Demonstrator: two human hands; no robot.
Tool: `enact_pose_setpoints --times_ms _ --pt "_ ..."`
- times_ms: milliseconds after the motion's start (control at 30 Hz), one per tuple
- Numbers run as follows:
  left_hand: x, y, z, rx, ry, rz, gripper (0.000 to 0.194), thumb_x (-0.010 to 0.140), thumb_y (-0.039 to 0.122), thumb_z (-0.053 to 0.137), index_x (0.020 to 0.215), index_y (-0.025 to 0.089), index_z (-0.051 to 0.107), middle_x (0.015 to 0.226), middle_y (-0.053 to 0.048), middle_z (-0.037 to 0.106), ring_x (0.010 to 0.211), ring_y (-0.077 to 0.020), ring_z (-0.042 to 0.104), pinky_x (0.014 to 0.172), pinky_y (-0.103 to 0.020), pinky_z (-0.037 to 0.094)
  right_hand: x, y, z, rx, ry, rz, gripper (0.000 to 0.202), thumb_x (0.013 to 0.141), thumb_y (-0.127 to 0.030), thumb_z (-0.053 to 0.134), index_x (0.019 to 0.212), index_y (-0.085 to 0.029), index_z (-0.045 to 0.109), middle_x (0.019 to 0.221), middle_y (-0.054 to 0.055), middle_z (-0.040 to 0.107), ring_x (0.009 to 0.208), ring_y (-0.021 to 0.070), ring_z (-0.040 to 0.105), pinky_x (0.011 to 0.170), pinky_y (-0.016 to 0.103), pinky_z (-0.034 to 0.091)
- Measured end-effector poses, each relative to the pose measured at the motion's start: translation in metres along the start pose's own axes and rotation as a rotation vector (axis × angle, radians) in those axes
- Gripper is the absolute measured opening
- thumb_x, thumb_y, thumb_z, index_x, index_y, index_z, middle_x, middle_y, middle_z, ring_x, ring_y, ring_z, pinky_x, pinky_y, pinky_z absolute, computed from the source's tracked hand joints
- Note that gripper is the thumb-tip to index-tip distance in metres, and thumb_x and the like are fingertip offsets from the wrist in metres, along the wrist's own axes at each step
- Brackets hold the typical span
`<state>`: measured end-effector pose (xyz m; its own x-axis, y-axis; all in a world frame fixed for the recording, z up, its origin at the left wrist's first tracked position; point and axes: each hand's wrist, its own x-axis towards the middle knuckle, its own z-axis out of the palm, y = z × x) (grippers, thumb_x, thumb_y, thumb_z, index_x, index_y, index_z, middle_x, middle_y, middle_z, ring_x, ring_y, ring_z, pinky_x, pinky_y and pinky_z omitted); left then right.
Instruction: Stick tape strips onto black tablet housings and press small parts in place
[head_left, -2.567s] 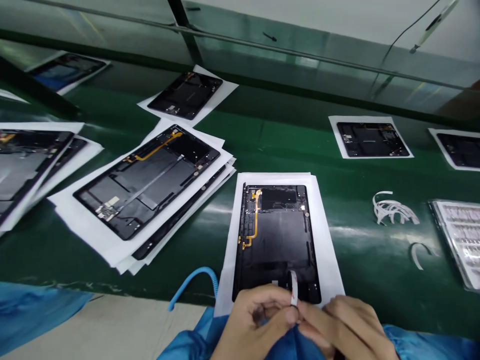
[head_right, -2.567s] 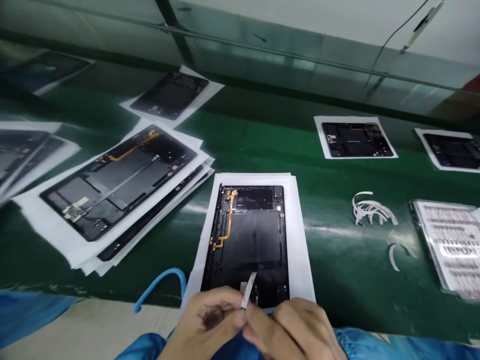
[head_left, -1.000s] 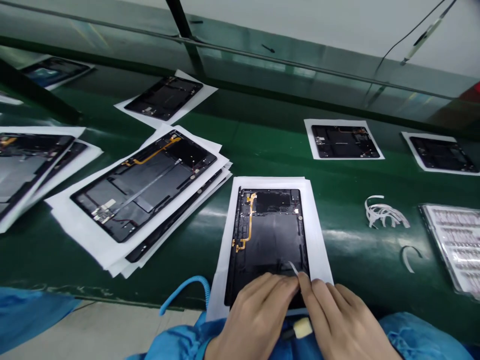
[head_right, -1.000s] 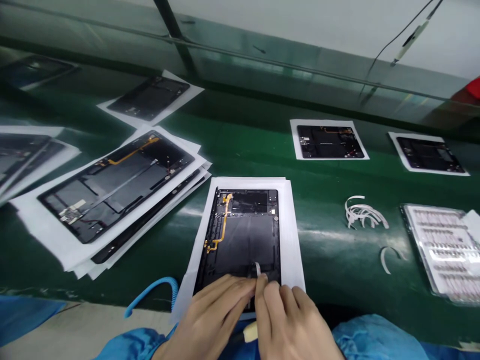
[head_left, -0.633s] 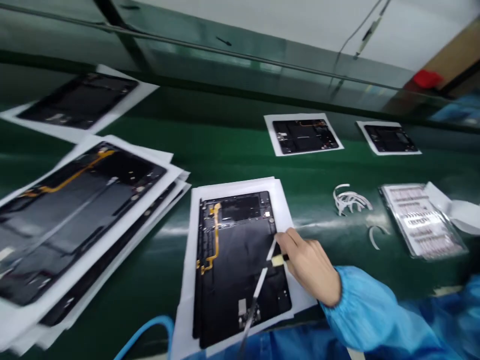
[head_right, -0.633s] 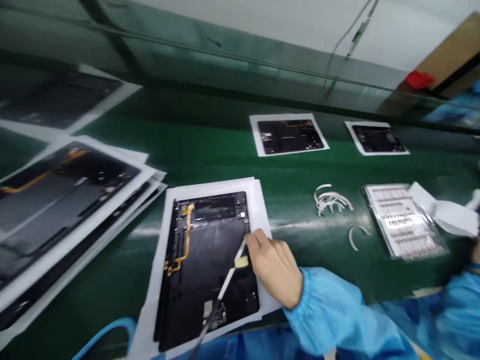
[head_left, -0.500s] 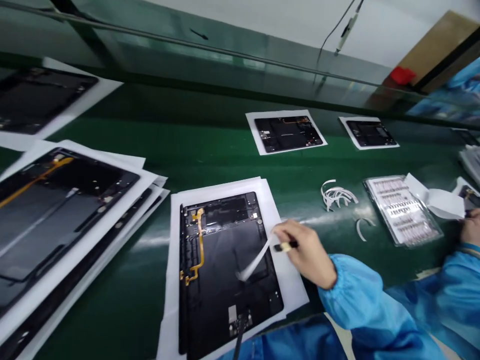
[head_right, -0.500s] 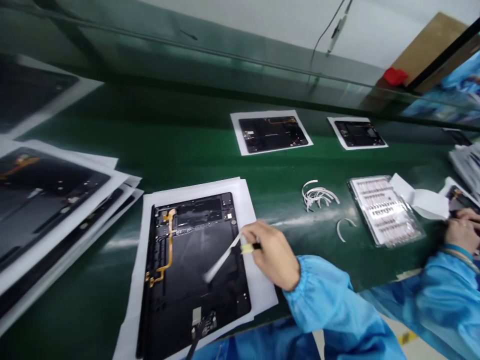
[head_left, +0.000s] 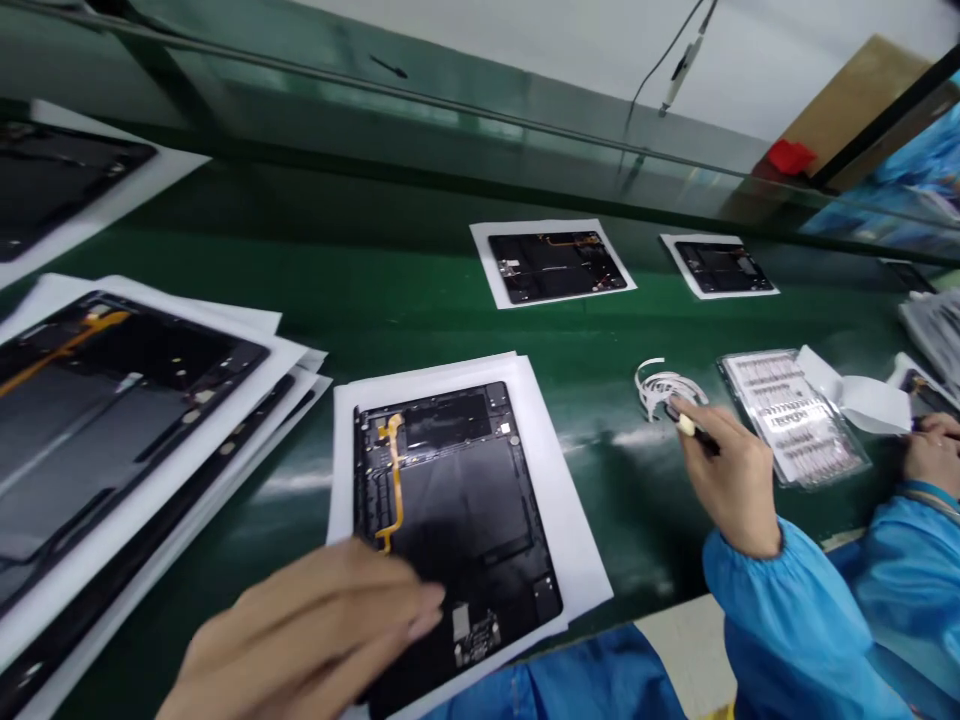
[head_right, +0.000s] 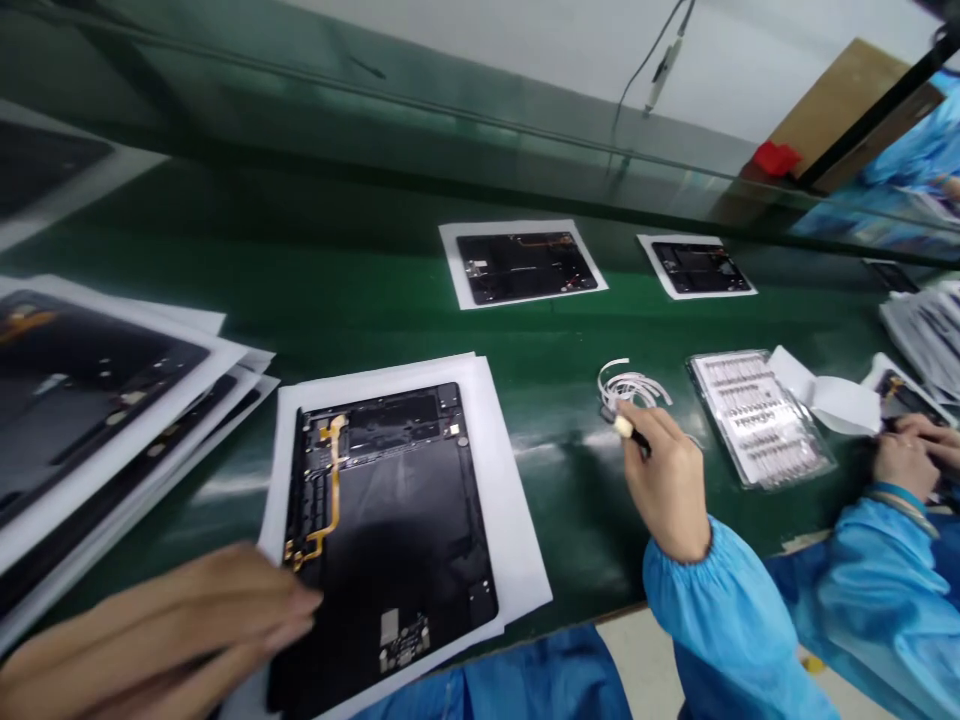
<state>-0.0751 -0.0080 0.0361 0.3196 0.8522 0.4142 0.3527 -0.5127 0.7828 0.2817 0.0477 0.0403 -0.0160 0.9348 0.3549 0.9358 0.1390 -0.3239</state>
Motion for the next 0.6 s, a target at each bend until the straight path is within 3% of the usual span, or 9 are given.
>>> enact_pose_setpoints --times_ms 100,200,267,333,400,467,533,600 --pt "0.035 -0.003 0.005 0.015 0.053 0.018 0.02 0.079 0.009 0.072 0.091 0.025 0.074 0.081 0.0 0.068 0.069 -0.0136 0.065 0.062 -0.023 0.057 0.01 -0.059 0.003 0.452 -0.301 -0.154 0.023 0.087 -0.019 0.059 0.106 -0.024 0.07 0.097 0.003 0.073 0.087 0.0179 0.07 0.077 0.027 0.056" --pt "0.053 -0.018 0.015 -0.072 0.097 -0.076 0.009 0.078 0.015 0.076 0.083 0.022 0.074 0.084 -0.002 0.066 0.075 -0.0139 0.064 0.069 -0.026 0.055 0.019 -0.107 0.022 0.712 -0.61 -0.202 0.04 0.083 -0.016 0.065 0.121 -0.027 0.061 0.107 0.0 0.072 0.091 0.0161 0.07 0.076 0.025 0.058" --pt "0.056 -0.027 0.019 -0.146 0.102 -0.149 0.003 0.079 0.02 0.076 0.08 0.021 0.074 0.085 -0.003 0.066 0.078 -0.0148 0.064 0.072 -0.027 0.054 0.022 -0.124 0.038 0.815 -0.711 -0.17 0.051 0.081 -0.015 0.067 0.129 -0.027 0.054 0.108 -0.001 0.073 0.088 0.0152 0.071 0.074 0.024 0.058" --pt "0.055 -0.033 0.022 -0.199 0.099 -0.215 0.003 0.081 0.023 0.075 0.082 0.021 0.073 0.085 -0.003 0.066 0.081 -0.0155 0.064 0.075 -0.028 0.054 0.024 -0.132 0.051 0.89 -0.729 -0.131 0.051 0.081 -0.017 0.069 0.129 -0.026 0.054 0.097 -0.003 0.075 0.082 0.0142 0.072 0.072 0.024 0.058" --pt "0.047 -0.033 0.023 -0.198 0.133 -0.291 0.015 0.084 0.028 0.072 0.097 0.023 0.07 0.093 -0.004 0.067 0.088 -0.017 0.064 0.08 -0.03 0.054 0.024 -0.132 0.06 0.917 -0.697 -0.097 0.045 0.082 -0.02 0.07 0.124 -0.025 0.058 0.084 -0.004 0.076 0.076 0.0134 0.072 0.072 0.024 0.058" --pt "0.028 -0.027 0.026 -0.093 0.24 -0.363 0.032 0.088 0.035 0.066 0.118 0.024 0.061 0.107 -0.006 0.064 0.1 -0.0197 0.061 0.089 -0.033 0.051 0.025 -0.13 0.065 0.918 -0.679 -0.058 0.042 0.081 -0.024 0.073 0.12 -0.025 0.06 0.079 -0.005 0.076 0.073 0.0133 0.071 0.069 0.023 0.057" --pt "-0.002 -0.016 0.033 0.097 0.289 -0.352 0.038 0.091 0.038 0.061 0.127 0.024 0.055 0.117 -0.009 0.059 0.109 -0.022 0.056 0.095 -0.036 0.048 0.026 -0.127 0.068 0.925 -0.677 -0.028 0.035 0.08 -0.026 0.074 0.113 -0.024 0.064 0.079 -0.004 0.076 0.072 0.0133 0.071 0.067 0.022 0.055" --pt "-0.035 -0.003 0.043 0.291 0.158 -0.232 0.035 0.092 0.039 0.059 0.124 0.024 0.058 0.118 -0.01 0.058 0.113 -0.0242 0.053 0.098 -0.037 0.045 0.027 -0.125 0.073 0.933 -0.668 -0.019 0.022 0.078 -0.027 0.076 0.097 -0.022 0.068 0.078 -0.002 0.076 0.072 0.0137 0.071 0.065 0.022 0.054"
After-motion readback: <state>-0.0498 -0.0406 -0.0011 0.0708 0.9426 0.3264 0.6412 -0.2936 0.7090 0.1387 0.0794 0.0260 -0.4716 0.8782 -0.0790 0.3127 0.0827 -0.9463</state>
